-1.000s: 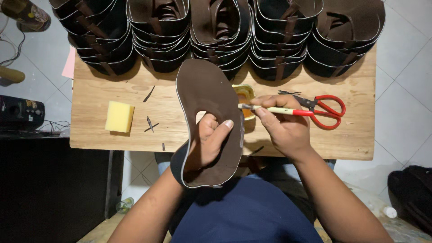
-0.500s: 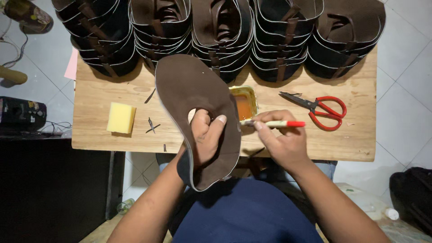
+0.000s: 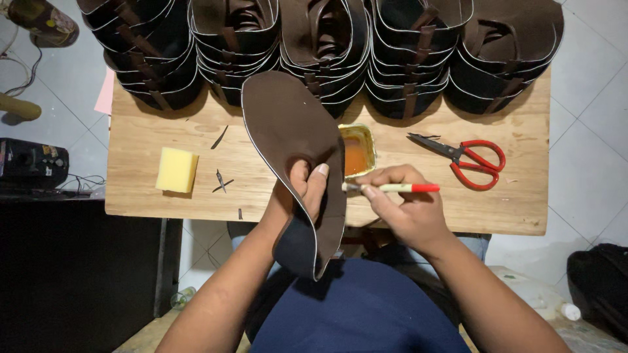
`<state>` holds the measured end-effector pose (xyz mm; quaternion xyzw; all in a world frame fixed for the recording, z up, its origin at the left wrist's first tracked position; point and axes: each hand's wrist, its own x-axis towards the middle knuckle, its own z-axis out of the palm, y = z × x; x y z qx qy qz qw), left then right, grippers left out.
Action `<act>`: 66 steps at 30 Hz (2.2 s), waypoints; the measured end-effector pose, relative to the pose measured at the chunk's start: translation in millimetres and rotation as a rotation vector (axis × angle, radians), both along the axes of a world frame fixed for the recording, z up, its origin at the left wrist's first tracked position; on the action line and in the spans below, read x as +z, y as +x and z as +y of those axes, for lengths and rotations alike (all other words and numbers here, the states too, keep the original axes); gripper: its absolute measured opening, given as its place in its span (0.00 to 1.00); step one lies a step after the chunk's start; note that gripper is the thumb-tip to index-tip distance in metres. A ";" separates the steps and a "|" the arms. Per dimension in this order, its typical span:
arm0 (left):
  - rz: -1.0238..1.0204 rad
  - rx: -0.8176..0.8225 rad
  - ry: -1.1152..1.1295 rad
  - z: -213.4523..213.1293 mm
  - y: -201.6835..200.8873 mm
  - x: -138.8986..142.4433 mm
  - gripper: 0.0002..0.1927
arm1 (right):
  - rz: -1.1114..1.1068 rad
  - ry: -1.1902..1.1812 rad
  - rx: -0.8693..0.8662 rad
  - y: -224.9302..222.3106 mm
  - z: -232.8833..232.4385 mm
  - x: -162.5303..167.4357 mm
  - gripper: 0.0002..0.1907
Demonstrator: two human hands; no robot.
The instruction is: The person applies an orange adhesive to the edges of brown shoe insoles using a small brush. They repeatedly dip the brush into a container of glue and coat the perimeter of each insole, then place the treated insole onto a stack of similar parts on the table.
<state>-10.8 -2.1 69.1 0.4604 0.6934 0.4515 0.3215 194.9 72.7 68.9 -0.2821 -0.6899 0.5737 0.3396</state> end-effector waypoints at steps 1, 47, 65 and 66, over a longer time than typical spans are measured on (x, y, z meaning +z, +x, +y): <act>-0.077 -0.003 0.047 0.0 -0.8 -1.5 0.15 | -0.026 0.003 0.014 1.2 -1.5 -0.5 0.10; -0.171 -0.010 0.158 -7.1 0.1 -36.7 0.12 | -0.039 0.100 -0.055 -5.2 0.4 -1.7 0.10; -0.594 0.018 0.005 -10.3 3.1 -40.8 0.14 | 0.150 -0.127 -0.082 -6.3 0.2 -14.3 0.08; -0.472 -0.003 0.048 -9.2 1.2 -45.7 0.14 | 0.109 -0.077 -0.046 -3.6 -1.3 -11.8 0.08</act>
